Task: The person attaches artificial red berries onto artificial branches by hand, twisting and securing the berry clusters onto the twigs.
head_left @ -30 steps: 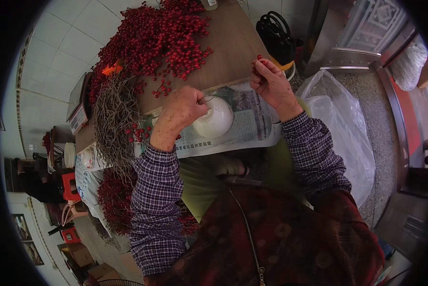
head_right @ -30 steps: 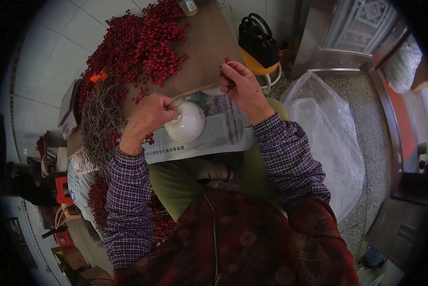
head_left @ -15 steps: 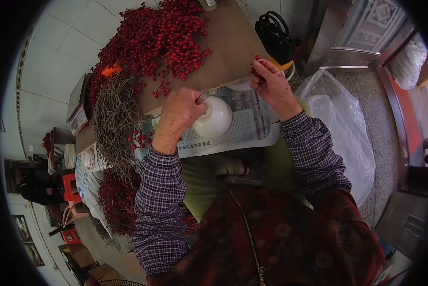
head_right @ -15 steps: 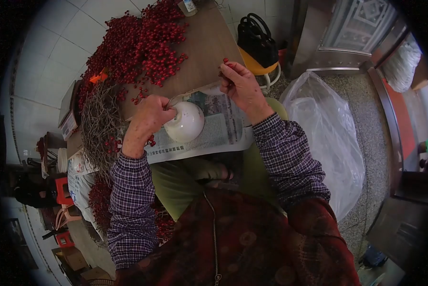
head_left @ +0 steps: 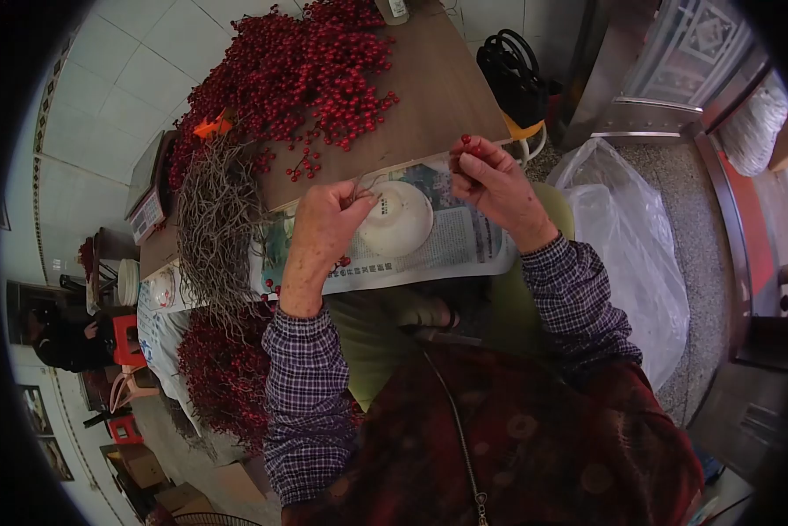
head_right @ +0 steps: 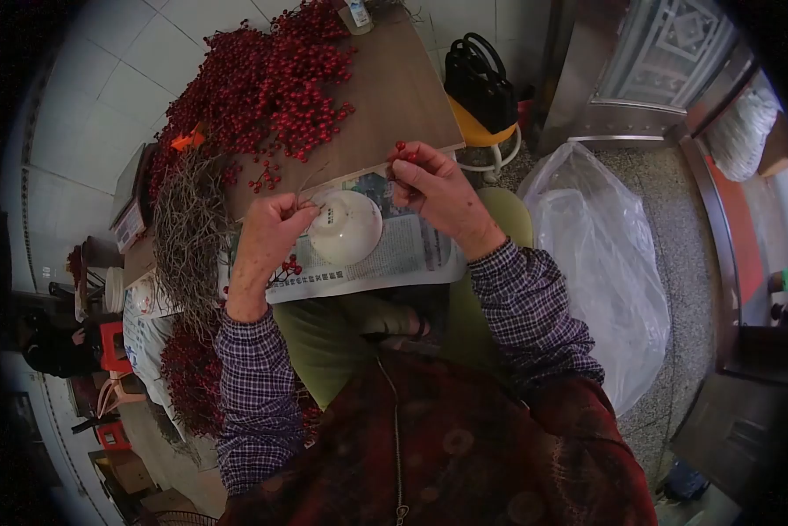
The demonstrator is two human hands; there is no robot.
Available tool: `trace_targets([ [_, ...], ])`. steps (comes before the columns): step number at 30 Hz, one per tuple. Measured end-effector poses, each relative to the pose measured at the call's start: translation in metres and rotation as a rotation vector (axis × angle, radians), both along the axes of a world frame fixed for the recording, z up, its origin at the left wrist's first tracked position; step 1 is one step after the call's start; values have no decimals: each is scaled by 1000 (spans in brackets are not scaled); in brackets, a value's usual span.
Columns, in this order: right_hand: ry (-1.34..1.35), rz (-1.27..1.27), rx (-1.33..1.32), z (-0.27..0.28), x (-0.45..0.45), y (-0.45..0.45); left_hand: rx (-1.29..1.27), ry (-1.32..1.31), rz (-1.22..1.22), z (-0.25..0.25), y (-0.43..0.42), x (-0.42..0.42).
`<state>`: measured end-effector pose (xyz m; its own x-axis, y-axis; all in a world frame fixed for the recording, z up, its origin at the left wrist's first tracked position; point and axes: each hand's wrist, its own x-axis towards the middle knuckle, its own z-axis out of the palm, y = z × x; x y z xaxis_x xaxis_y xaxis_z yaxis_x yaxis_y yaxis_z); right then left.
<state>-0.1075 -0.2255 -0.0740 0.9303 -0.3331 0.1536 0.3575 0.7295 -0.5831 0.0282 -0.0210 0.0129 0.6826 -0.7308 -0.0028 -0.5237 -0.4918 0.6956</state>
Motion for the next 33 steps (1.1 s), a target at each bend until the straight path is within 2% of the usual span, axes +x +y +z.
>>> trace_targets([
  [2, 11, 13, -35, 1, -3, 14, -33, 71, 26, 5, 8, -7],
  [4, 24, 21, -68, 3, -6, 29, -105, 330, 98, 8, 13, -17],
  [8, 56, 64, -101, 0, -13, 59, -200, 463, 96, 6, 27, -38],
  [10, 89, 88, -89, -1, -13, 72, -258, 608, 131, 6, 34, -49],
  [13, 4, 152, -8, 3, -13, 89, -359, 705, 114, -3, 46, -59],
  [20, 51, 282, 83, 7, -17, 101, -394, 771, 151, -9, 60, -67],
  [25, 82, 377, 164, 16, -21, 103, -441, 882, 69, -11, 66, -67],
  [33, 92, 449, 232, 14, -22, 104, -444, 885, 72, -11, 69, -67],
])
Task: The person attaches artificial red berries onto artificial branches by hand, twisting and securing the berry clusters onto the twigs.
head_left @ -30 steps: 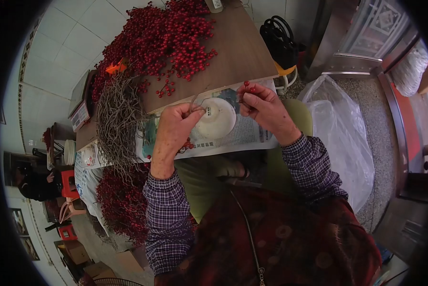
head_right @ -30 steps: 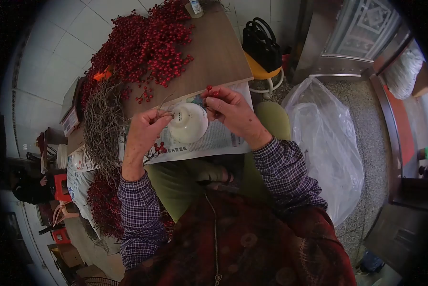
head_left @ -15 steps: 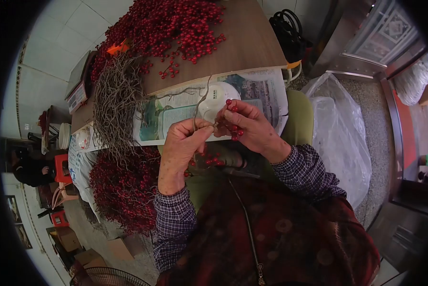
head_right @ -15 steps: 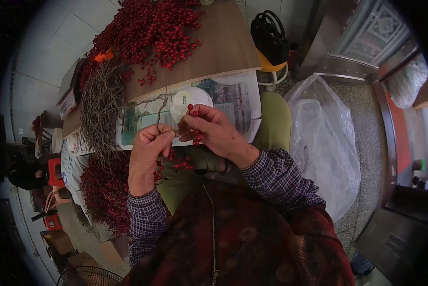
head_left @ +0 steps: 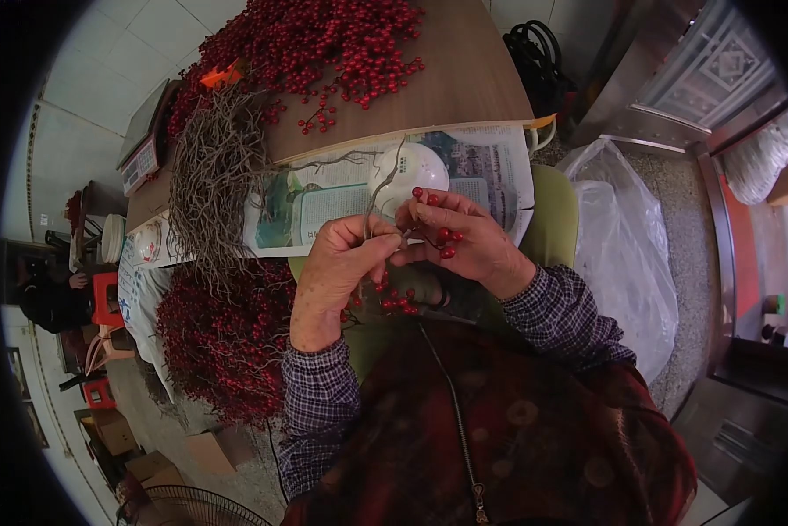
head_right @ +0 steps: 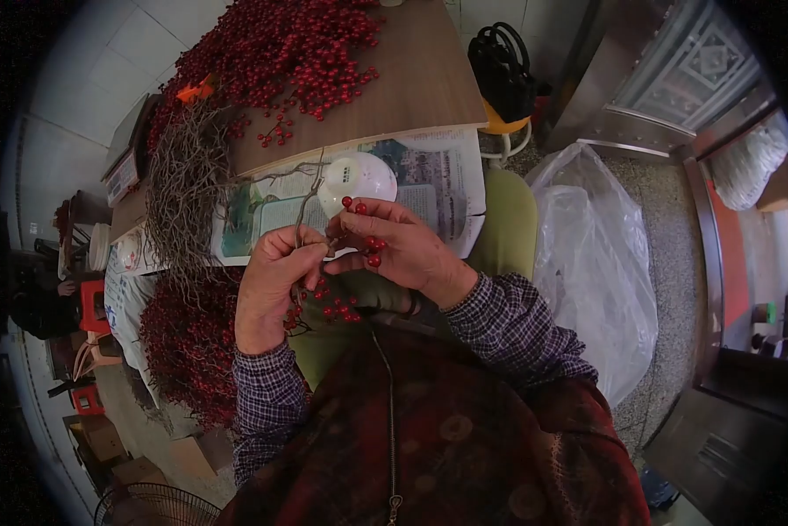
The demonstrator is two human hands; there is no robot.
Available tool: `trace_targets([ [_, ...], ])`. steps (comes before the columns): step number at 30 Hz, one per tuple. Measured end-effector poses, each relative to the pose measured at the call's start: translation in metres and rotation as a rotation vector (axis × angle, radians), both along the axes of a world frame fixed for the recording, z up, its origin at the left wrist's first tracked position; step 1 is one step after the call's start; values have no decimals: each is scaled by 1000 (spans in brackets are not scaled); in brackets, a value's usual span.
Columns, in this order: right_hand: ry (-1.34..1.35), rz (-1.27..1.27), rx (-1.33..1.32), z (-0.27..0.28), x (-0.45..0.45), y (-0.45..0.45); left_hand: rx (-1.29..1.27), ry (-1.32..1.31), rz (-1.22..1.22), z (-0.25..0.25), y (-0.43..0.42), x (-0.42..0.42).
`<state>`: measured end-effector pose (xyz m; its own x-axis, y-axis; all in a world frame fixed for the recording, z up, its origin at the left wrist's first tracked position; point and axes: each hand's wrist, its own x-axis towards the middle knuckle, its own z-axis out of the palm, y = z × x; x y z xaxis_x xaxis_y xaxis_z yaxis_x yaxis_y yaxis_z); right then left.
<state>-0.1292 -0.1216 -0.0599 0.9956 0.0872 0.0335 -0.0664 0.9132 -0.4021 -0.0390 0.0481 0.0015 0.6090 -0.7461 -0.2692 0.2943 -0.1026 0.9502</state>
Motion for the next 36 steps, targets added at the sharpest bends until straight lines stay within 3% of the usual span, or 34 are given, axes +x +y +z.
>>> trace_targets([
  [36, -40, -27, 29, -9, 2, 9, 60, -20, 36, -5, -3, -8],
])
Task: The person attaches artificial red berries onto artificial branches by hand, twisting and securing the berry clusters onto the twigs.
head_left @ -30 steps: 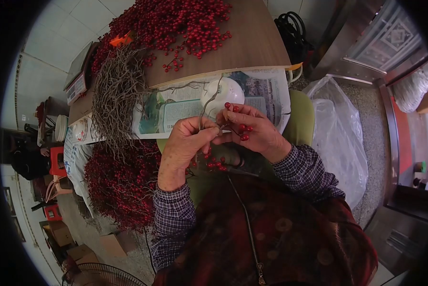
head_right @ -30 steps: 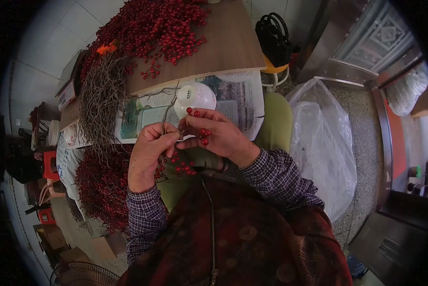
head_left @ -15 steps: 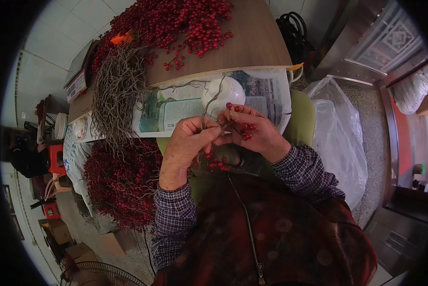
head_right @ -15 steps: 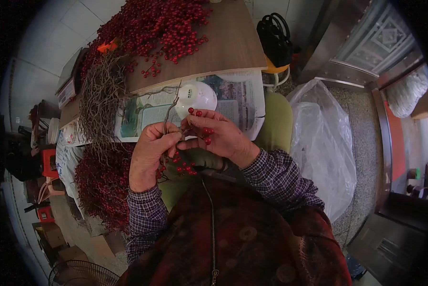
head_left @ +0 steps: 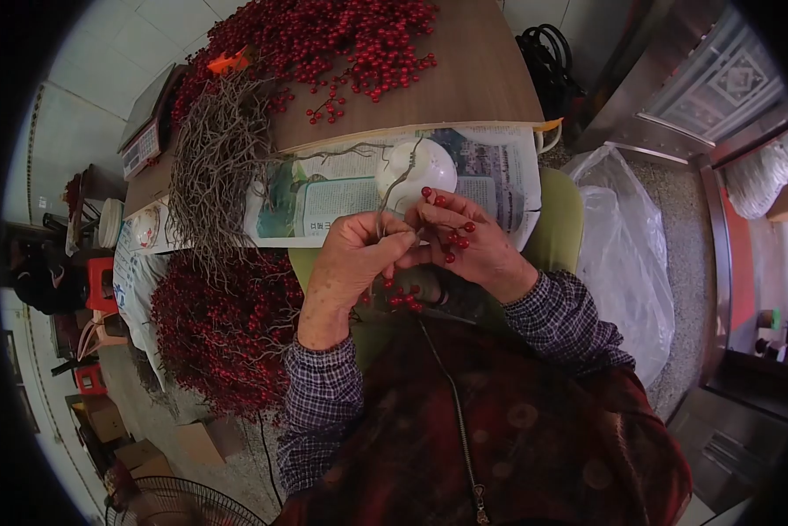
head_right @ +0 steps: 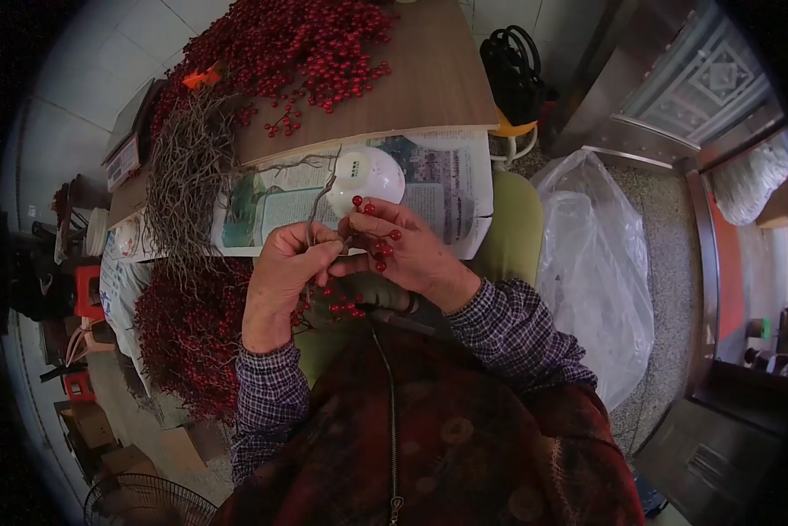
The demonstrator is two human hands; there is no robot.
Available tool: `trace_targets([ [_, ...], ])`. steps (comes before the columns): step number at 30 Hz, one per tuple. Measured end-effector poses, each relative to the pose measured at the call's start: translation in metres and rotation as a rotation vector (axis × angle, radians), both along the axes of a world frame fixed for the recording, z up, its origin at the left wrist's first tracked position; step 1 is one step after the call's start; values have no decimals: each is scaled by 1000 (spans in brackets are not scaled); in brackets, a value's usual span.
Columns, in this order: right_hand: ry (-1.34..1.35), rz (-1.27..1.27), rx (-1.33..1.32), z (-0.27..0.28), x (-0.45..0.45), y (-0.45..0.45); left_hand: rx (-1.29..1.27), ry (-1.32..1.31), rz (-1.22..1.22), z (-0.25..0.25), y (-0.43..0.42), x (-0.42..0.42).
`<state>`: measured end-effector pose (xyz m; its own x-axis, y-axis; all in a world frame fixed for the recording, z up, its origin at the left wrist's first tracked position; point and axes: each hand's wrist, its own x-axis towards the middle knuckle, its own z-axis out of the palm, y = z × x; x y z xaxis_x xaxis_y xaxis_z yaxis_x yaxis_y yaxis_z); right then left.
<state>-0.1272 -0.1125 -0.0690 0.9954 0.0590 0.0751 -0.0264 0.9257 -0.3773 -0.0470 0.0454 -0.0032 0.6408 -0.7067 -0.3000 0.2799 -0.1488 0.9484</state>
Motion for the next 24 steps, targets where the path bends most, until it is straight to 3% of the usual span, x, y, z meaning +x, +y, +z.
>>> trace_targets([
  [7, 29, -184, -206, 5, -4, 8, -3, -86, 58, -3, -2, -5],
  [10, 55, -169, -203, 5, -5, 7, 17, -105, 60, -4, -3, -4],
  [12, 65, -123, -57, 3, -5, 8, 26, -86, 56, 0, -1, -4],
  [21, 67, 40, 28, -5, -3, 1, -12, -127, -13, -9, 3, 2],
  [24, 94, -12, -4, -8, -2, 3, -29, -142, -10, -13, 4, 1],
])
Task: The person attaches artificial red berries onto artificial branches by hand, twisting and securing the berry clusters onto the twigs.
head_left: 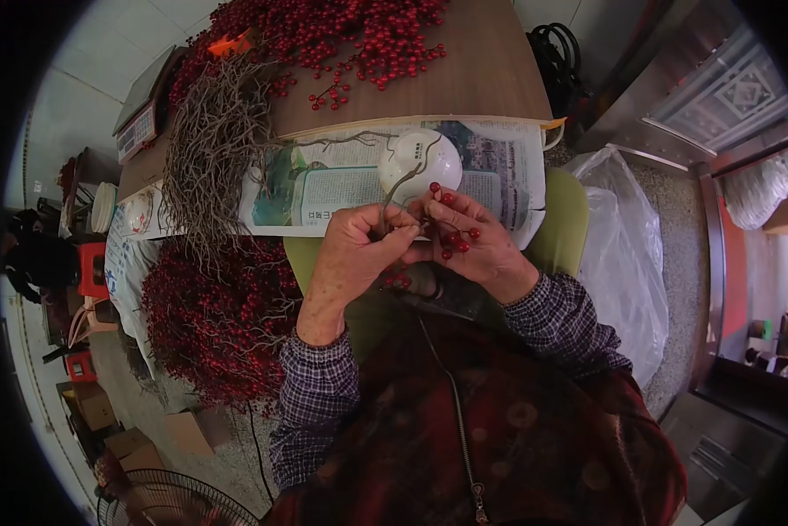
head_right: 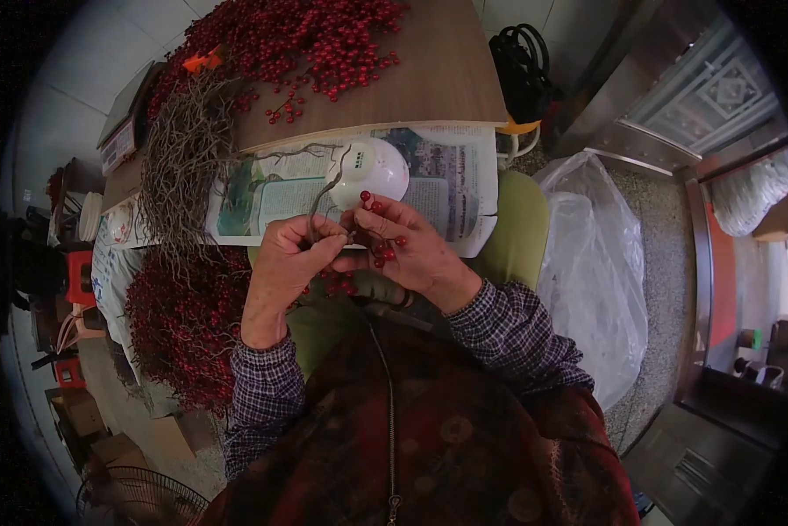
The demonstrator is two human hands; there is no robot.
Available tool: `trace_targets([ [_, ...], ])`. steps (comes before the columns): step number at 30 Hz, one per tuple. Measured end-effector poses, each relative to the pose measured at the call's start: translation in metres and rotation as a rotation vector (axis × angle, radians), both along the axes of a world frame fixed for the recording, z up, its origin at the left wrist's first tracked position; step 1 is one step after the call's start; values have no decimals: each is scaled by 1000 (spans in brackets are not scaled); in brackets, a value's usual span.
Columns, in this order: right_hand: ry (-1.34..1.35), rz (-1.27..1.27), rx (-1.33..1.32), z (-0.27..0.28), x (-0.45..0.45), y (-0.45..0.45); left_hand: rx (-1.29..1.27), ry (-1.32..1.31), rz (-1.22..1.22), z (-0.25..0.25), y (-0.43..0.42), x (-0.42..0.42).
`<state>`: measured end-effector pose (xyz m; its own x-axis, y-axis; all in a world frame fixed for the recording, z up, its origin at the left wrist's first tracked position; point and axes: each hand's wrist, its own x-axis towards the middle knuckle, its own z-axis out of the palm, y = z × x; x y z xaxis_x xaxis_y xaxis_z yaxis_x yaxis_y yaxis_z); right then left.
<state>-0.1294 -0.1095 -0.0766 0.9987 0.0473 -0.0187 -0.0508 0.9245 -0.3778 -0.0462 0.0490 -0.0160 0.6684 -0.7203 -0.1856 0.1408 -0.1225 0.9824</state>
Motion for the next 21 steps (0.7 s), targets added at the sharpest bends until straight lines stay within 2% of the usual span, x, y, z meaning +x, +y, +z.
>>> trace_targets([
  [4, 15, -53, 6, 4, -1, 3, -34, 50, 35, -2, -2, -3],
  [7, -66, -69, -59, 8, -1, 4, -25, -58, 64, -3, -4, -4],
  [12, -71, -158, -222, 8, -1, 4, 33, -16, 37, 4, -4, -4],
  [16, -58, -127, -220, 10, 0, 1, -5, 64, 40, 1, -4, -2],
  [21, -34, -115, -202, 9, 0, 1, -4, 37, 30, -1, -4, -2],
])
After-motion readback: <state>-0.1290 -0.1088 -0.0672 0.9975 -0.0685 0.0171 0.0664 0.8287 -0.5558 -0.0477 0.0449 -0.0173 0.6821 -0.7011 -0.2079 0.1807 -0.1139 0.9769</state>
